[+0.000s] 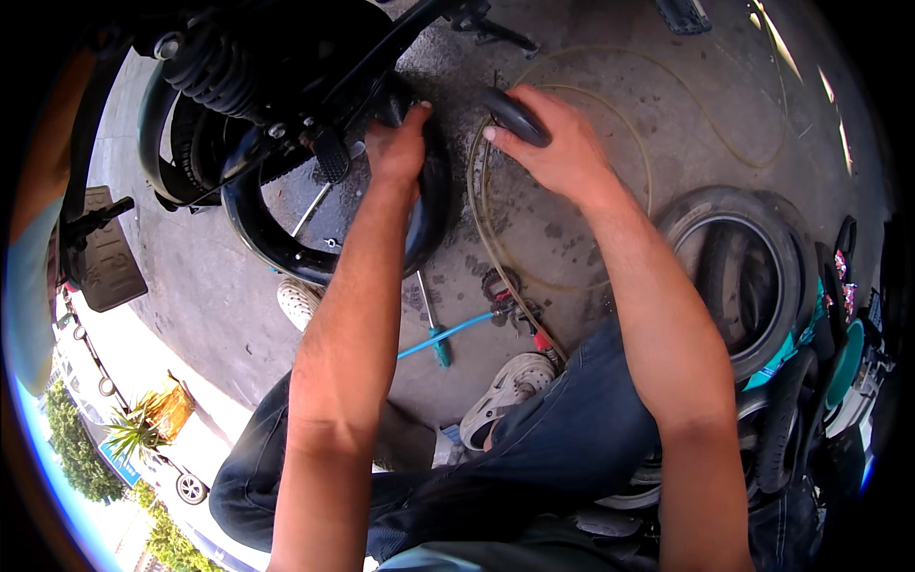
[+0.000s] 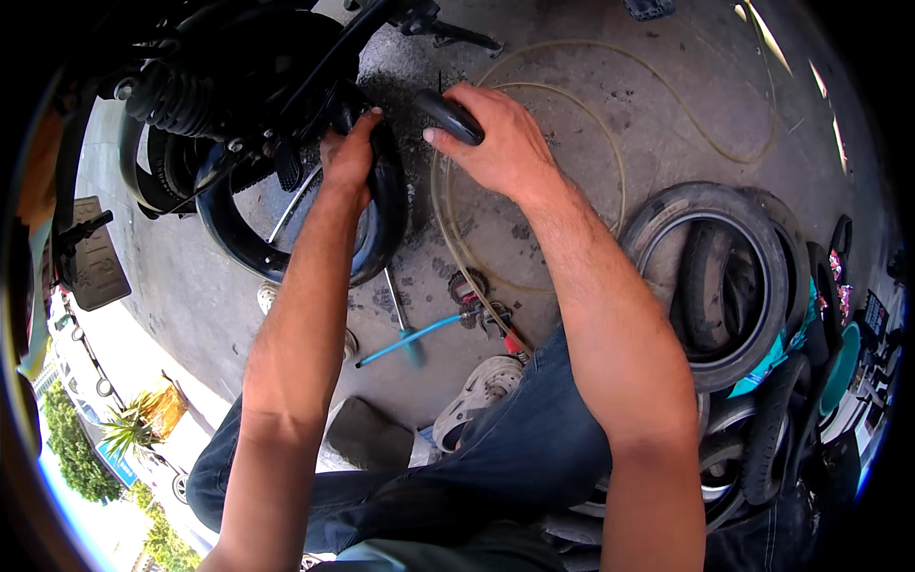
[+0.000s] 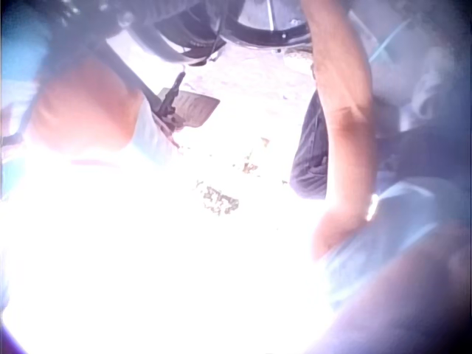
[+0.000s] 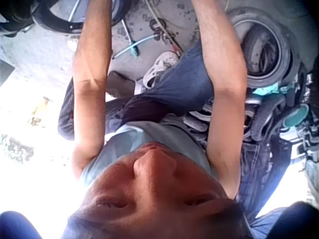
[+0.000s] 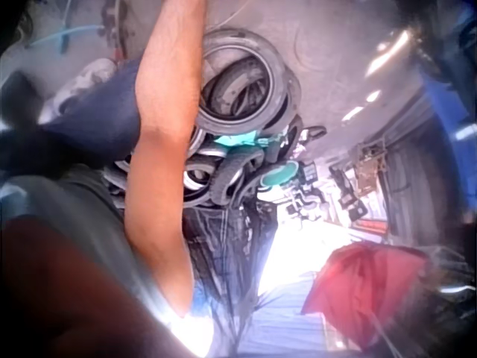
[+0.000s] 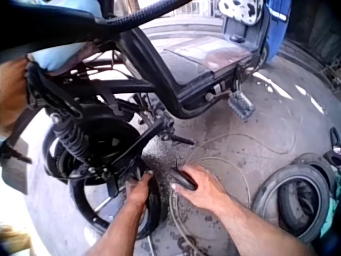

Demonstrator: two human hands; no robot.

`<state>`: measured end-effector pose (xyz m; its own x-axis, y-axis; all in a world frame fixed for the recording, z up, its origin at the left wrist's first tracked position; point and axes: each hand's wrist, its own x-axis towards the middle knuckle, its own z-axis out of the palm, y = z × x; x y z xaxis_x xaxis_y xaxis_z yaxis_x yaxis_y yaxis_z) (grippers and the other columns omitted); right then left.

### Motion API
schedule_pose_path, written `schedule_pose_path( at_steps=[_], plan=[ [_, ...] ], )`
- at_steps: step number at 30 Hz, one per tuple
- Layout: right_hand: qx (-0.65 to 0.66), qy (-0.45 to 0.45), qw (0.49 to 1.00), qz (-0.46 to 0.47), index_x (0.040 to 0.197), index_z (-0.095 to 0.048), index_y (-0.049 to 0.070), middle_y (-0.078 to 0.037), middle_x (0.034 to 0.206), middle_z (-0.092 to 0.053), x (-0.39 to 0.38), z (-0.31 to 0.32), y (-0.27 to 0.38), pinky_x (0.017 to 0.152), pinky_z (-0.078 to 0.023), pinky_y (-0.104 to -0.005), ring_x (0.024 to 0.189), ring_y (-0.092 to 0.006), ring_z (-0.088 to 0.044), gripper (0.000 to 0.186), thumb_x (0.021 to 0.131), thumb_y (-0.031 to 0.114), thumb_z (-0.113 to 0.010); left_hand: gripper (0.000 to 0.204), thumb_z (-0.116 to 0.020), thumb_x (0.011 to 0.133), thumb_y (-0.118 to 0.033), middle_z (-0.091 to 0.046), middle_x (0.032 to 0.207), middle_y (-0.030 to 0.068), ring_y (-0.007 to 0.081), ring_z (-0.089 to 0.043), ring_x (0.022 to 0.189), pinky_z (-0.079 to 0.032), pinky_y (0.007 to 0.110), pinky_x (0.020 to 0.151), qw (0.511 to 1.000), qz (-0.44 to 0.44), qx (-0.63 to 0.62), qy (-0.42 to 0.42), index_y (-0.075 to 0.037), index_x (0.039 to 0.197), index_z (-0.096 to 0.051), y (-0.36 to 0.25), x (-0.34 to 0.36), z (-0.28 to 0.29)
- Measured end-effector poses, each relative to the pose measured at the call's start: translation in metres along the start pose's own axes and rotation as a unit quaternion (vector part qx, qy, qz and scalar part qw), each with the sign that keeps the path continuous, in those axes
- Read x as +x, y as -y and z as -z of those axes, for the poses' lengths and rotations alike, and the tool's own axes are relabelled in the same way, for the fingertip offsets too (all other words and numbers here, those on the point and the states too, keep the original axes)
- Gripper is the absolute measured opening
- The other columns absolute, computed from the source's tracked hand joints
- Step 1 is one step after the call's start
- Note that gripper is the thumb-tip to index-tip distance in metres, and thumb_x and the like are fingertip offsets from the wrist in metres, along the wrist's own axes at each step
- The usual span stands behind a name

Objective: The person is repairing a motorcycle tire while sitting on the ground. They use a spray bottle to apply liquid to the tire and a screwdriver to pry the tire bead away from the rim.

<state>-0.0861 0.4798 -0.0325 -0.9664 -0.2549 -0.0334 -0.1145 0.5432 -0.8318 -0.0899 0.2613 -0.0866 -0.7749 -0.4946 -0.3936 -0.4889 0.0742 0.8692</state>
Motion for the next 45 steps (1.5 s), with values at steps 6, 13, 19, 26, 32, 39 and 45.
schedule_pose_path(
  at_steps=[6, 13, 19, 26, 32, 39, 45],
  plan=[
    [0.045, 0.074, 0.996, 0.004, 0.109, -0.071, 0.000, -0.017, 0.109, -0.061, 0.006, -0.028, -0.001, 0.094, -0.051, -0.0422, 0.110, -0.0365, -0.062, 0.037, 0.079, 0.022, -0.076, 0.070, -0.085, 0.077, -0.027, -0.068, 0.117, 0.0203, 0.0286, -0.068, 0.106, -0.054, 0.038, 0.092, 1.000, 0.010, 0.010, 0.014, 0.006, 0.131, -0.055, 0.006, -0.002, 0.001],
    [0.001, 0.115, 0.993, -0.038, 0.109, -0.072, 0.001, -0.018, 0.111, -0.061, 0.018, -0.031, 0.009, 0.097, -0.050, -0.0430, 0.112, -0.0353, -0.061, 0.040, 0.079, 0.027, -0.075, 0.064, -0.085, 0.079, -0.018, -0.068, 0.111, 0.0136, 0.0225, -0.069, 0.094, -0.059, 0.036, 0.080, 0.999, -0.019, -0.006, 0.033, 0.002, 0.130, -0.053, 0.015, -0.001, 0.007],
    [-0.001, 0.105, 0.993, -0.058, 0.106, -0.073, 0.002, -0.017, 0.109, -0.061, 0.018, -0.030, 0.008, 0.094, -0.050, -0.0430, 0.109, -0.0352, -0.061, 0.036, 0.077, 0.024, -0.075, 0.065, -0.086, 0.079, -0.018, -0.067, 0.110, 0.0137, 0.0227, -0.069, 0.094, -0.060, 0.036, 0.080, 0.999, 0.008, -0.019, 0.046, 0.001, 0.131, -0.051, 0.007, -0.005, 0.006],
    [0.013, 0.073, 0.997, -0.015, 0.101, -0.073, 0.002, -0.015, 0.103, -0.062, 0.017, -0.031, 0.007, 0.090, -0.050, -0.0410, 0.104, -0.0346, -0.062, 0.030, 0.075, 0.019, -0.076, 0.065, -0.084, 0.080, -0.020, -0.067, 0.110, 0.0139, 0.0237, -0.069, 0.095, -0.060, 0.037, 0.081, 0.998, -0.003, -0.020, 0.052, 0.001, 0.132, -0.051, 0.009, -0.005, 0.006],
    [-0.010, 0.078, 0.996, -0.037, 0.115, -0.071, 0.001, -0.017, 0.117, -0.062, 0.017, -0.028, 0.006, 0.098, -0.050, -0.0413, 0.114, -0.0351, -0.061, 0.044, 0.077, 0.022, -0.076, 0.069, -0.087, 0.078, -0.024, -0.067, 0.113, 0.0144, 0.0237, -0.069, 0.097, -0.059, 0.036, 0.083, 0.999, -0.007, -0.012, 0.049, 0.000, 0.133, -0.052, 0.010, -0.003, 0.004],
    [-0.015, -0.066, 0.997, 0.028, 0.122, -0.066, 0.000, -0.016, 0.116, -0.062, 0.009, 0.020, 0.008, 0.096, -0.050, -0.0402, 0.110, -0.0348, -0.062, 0.047, 0.080, 0.018, -0.078, 0.093, -0.089, 0.075, -0.041, -0.066, 0.123, 0.0196, 0.0279, -0.066, 0.109, -0.054, 0.038, 0.096, 0.998, 0.037, 0.026, -0.039, 0.007, 0.142, -0.046, 0.005, 0.004, -0.010],
    [-0.080, -0.088, 0.991, -0.058, 0.136, -0.058, 0.003, -0.016, 0.125, -0.063, -0.005, 0.064, -0.019, 0.096, -0.052, -0.0405, 0.111, -0.0291, -0.065, 0.059, 0.084, 0.021, -0.079, 0.096, -0.073, 0.079, -0.063, -0.060, 0.135, 0.0332, 0.0443, -0.058, 0.129, -0.044, 0.045, 0.111, 0.972, 0.084, 0.200, -0.086, 0.010, 0.139, -0.050, -0.021, -0.007, -0.021]
  ],
)
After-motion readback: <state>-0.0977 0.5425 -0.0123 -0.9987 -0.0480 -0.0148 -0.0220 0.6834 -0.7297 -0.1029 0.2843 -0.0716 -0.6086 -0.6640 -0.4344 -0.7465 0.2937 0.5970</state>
